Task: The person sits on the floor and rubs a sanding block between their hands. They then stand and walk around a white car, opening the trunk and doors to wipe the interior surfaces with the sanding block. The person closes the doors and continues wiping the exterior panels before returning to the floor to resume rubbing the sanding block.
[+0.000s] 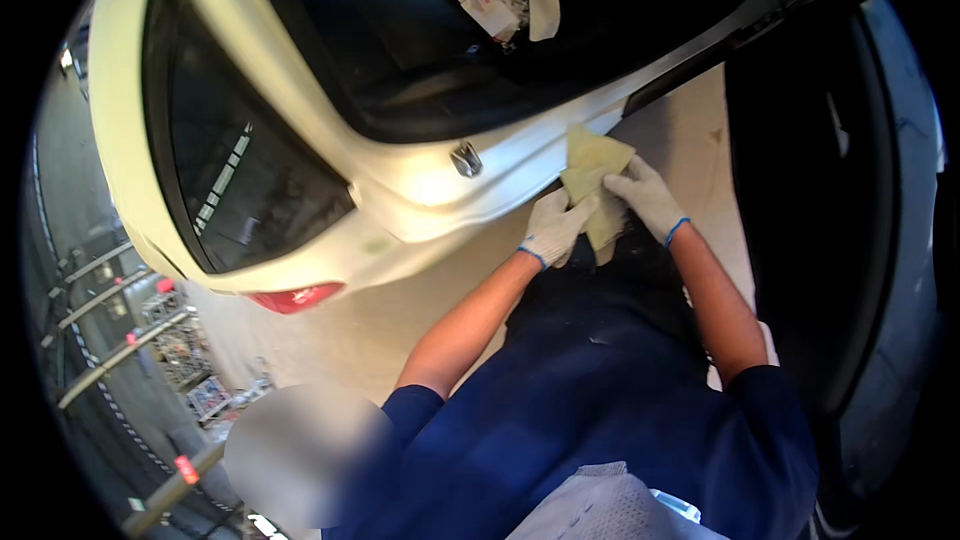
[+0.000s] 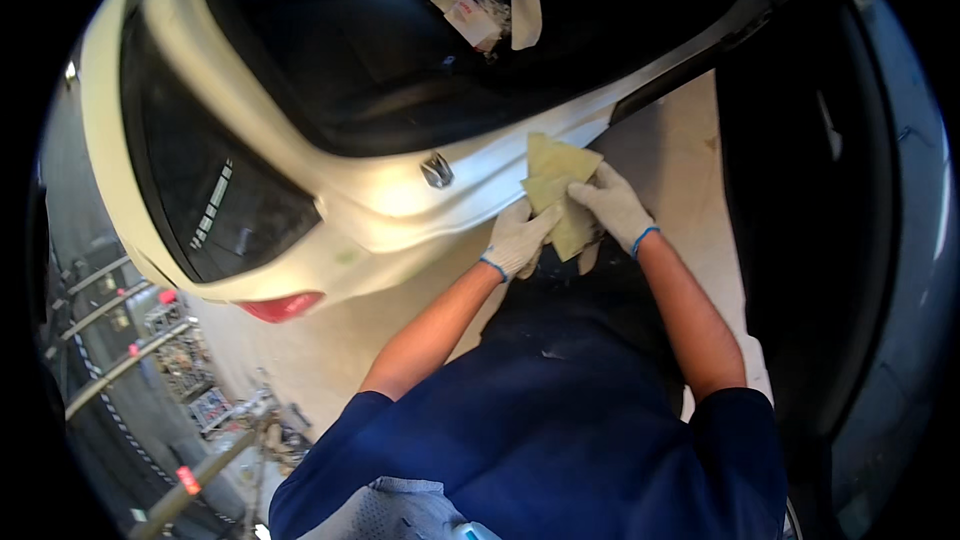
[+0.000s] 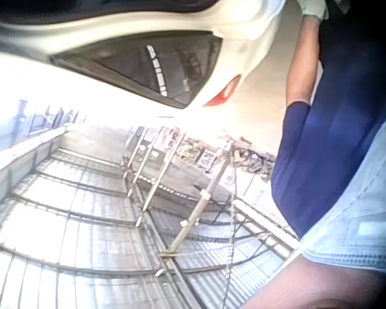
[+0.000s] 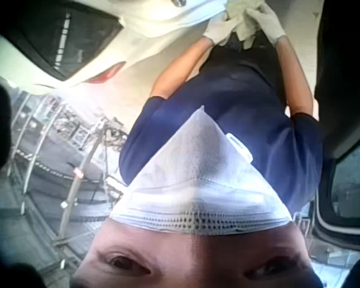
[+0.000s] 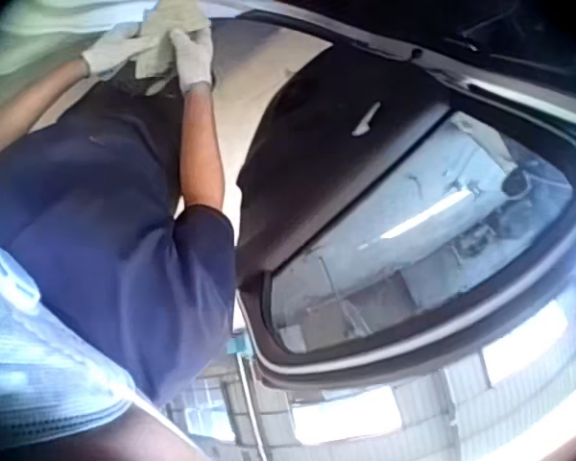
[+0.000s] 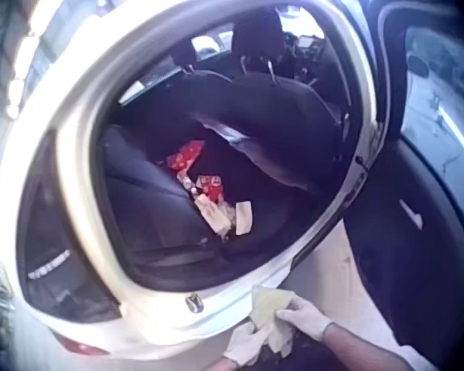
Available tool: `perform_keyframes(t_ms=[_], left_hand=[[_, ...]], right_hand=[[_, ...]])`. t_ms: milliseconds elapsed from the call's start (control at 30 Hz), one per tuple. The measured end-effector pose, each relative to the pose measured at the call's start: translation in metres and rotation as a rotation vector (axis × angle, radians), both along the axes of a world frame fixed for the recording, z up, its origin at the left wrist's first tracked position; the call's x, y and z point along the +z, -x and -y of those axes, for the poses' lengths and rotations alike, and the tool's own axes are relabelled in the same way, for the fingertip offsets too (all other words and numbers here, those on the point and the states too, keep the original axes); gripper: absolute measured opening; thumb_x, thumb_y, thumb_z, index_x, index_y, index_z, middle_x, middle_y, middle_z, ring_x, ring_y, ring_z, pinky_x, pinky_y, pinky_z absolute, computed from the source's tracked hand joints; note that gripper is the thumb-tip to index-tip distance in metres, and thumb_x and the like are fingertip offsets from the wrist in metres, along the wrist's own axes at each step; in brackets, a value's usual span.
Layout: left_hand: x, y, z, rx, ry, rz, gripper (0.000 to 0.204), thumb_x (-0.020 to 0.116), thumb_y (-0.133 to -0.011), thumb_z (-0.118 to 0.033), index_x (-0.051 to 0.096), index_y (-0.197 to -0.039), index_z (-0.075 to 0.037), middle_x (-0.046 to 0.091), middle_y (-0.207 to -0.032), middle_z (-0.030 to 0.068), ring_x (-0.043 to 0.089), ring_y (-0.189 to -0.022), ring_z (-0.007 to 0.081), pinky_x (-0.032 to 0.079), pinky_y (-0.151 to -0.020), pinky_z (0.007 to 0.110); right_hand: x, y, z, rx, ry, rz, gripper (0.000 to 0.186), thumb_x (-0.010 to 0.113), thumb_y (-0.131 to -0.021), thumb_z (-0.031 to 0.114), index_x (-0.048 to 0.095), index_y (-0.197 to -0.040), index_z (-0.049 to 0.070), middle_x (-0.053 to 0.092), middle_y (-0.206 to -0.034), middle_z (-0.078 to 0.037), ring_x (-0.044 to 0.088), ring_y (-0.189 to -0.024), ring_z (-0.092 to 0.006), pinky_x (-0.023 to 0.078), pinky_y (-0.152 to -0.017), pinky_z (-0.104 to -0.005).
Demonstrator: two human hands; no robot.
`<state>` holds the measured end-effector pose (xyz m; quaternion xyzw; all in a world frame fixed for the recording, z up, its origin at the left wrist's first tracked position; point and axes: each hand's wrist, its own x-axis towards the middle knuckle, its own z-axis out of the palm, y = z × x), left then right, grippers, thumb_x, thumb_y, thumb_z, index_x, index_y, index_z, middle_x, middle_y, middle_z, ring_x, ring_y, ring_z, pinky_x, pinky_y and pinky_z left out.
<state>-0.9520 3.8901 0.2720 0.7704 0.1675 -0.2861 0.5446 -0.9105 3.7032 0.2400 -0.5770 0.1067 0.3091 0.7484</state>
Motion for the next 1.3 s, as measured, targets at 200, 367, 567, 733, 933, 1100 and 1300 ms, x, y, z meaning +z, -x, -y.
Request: perform_keyframes(t_ms=[200, 367, 567, 733, 933, 1100, 1300], left_hand=[[-0.049, -0.133, -0.021, 0.051, -0.111, 0.06, 0.031, 0.066, -0.096, -0.023, 0.065, -0.119, -0.002, 0.072, -0.107, 0.0103, 0.068, -0.1, 0.0177, 0.053, -0.087, 0.033], [-0.166, -0.215, -0.032, 0.202, -0.297, 0.503, 0.032, 0.069, -0.091, -0.008, 0.061, -0.121, -0.002, 0.068, -0.109, 0.008, 0.066, -0.099, 0.0165, 0.053, -0.092, 0.033], [-0.15, -0.415, -0.025, 0.209, -0.361, 0.644, 0.031, 0.066, -0.093, -0.005, 0.059, -0.123, -0.001, 0.064, -0.116, 0.0102, 0.064, -0.107, 0.0194, 0.051, -0.098, 0.034], [-0.115, -0.524, -0.076, 0.222, -0.437, 0.868, 0.029, 0.066, -0.092, -0.002, 0.059, -0.121, -0.003, 0.065, -0.11, 0.0088, 0.064, -0.102, 0.0178, 0.051, -0.095, 0.035], [0.016, -0.669, -0.215, -0.165, -1.128, 0.936, 0.023, 0.067, -0.085, -0.011, 0.054, -0.103, -0.005, 0.065, -0.093, 0.0132, 0.067, -0.088, 0.0242, 0.054, -0.083, 0.039], [0.226, -0.781, -0.344, -0.057, -1.706, 0.71, 0.065, 0.077, -0.082, -0.033, 0.047, -0.132, -0.004, 0.067, -0.111, 0.0215, 0.068, -0.096, 0.029, 0.057, -0.087, 0.043], [0.441, -0.873, -0.384, 0.482, -1.529, 0.767, 0.08, 0.078, -0.076, -0.029, 0.037, -0.133, 0.009, 0.064, -0.111, 0.0192, 0.068, -0.09, 0.0233, 0.054, -0.084, 0.033]], right_hand=[[-0.068, -0.126, -0.045, -0.149, -0.16, -0.119, 0.034, 0.064, -0.095, 0.018, 0.062, -0.121, -0.004, 0.068, -0.109, -0.008, 0.064, -0.096, -0.0151, 0.052, -0.087, -0.0304], [-0.178, -0.217, -0.051, -0.348, -0.161, -0.148, 0.035, 0.063, -0.098, 0.017, 0.058, -0.128, -0.001, 0.069, -0.114, -0.009, 0.068, -0.097, -0.0164, 0.056, -0.088, -0.0293], [-0.252, -0.392, -0.048, -0.28, 0.02, -0.052, 0.04, 0.063, -0.098, 0.021, 0.057, -0.131, 0.0, 0.068, -0.114, -0.013, 0.067, -0.098, -0.0187, 0.052, -0.093, -0.0336], [-0.286, -0.451, -0.062, -0.113, 0.131, 0.013, 0.04, 0.063, -0.098, 0.02, 0.058, -0.131, -0.001, 0.068, -0.115, -0.01, 0.064, -0.097, -0.0173, 0.05, -0.092, -0.0306], [-0.4, -0.461, -0.061, -0.088, -0.169, -0.02, 0.046, 0.07, -0.094, 0.023, 0.057, -0.132, -0.001, 0.066, -0.117, -0.008, 0.064, -0.102, -0.0165, 0.052, -0.091, -0.0321], [-0.39, -0.475, -0.061, -0.04, -0.269, -0.079, 0.054, 0.075, -0.091, 0.026, 0.053, -0.134, 0.001, 0.065, -0.118, -0.007, 0.065, -0.101, -0.0167, 0.056, -0.084, -0.0335], [-0.415, -0.468, -0.062, -0.1, -0.18, -0.184, 0.046, 0.071, -0.093, 0.017, 0.054, -0.131, -0.003, 0.063, -0.113, -0.006, 0.062, -0.097, -0.0152, 0.052, -0.088, -0.0295]])
